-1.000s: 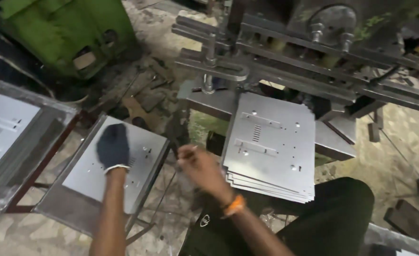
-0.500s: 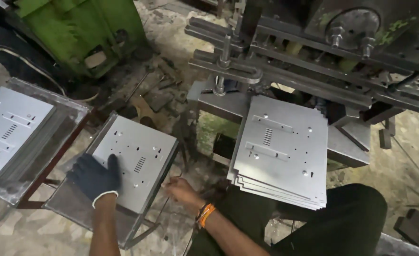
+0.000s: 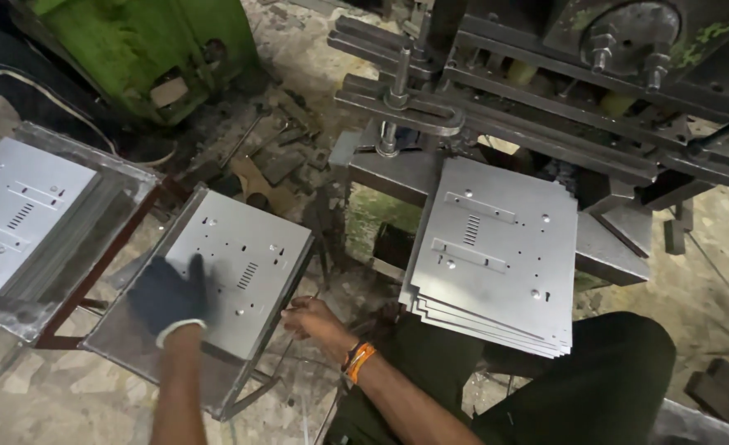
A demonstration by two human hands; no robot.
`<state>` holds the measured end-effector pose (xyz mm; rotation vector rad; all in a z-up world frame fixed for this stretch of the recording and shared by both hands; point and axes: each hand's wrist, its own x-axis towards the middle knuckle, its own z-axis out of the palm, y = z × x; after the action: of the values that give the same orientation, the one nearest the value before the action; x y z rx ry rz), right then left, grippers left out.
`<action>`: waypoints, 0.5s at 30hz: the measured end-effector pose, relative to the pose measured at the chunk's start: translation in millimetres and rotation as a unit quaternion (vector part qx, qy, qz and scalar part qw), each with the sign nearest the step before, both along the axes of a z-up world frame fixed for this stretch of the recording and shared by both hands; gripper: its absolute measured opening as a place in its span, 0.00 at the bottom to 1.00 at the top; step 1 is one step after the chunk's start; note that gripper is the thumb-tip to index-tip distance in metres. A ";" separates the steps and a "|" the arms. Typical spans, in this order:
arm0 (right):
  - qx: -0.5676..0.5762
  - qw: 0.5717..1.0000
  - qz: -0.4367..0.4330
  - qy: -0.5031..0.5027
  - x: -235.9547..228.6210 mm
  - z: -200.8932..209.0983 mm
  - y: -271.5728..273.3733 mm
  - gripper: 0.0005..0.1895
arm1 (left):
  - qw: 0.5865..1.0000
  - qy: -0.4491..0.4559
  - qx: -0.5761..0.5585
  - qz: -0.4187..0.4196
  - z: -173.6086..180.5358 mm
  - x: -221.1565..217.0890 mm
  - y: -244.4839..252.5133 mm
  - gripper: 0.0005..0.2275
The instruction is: Placing metal sheets into a stamping press and stacking the processed sheets.
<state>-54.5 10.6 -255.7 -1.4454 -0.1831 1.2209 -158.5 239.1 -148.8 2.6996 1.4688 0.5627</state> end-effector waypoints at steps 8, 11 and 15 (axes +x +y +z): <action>0.021 1.000 -0.012 0.003 2.8 4.3 -8.0 0.22 | 0.996 0.009 -0.091 0.019 5.8 -9.0 31.5 0.29; 0.021 1.000 -0.005 0.009 5.0 17.6 -9.4 0.20 | 0.999 -0.010 -0.051 0.007 -0.8 -12.6 17.0 0.28; 0.081 0.996 0.016 0.023 3.6 -1.4 -6.2 0.17 | 0.999 -0.038 0.036 -0.005 -24.9 -16.4 16.4 0.27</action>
<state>-50.9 4.4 -257.2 -1.2773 -0.2673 1.2353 -174.9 255.5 -173.7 2.7038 1.4442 0.7245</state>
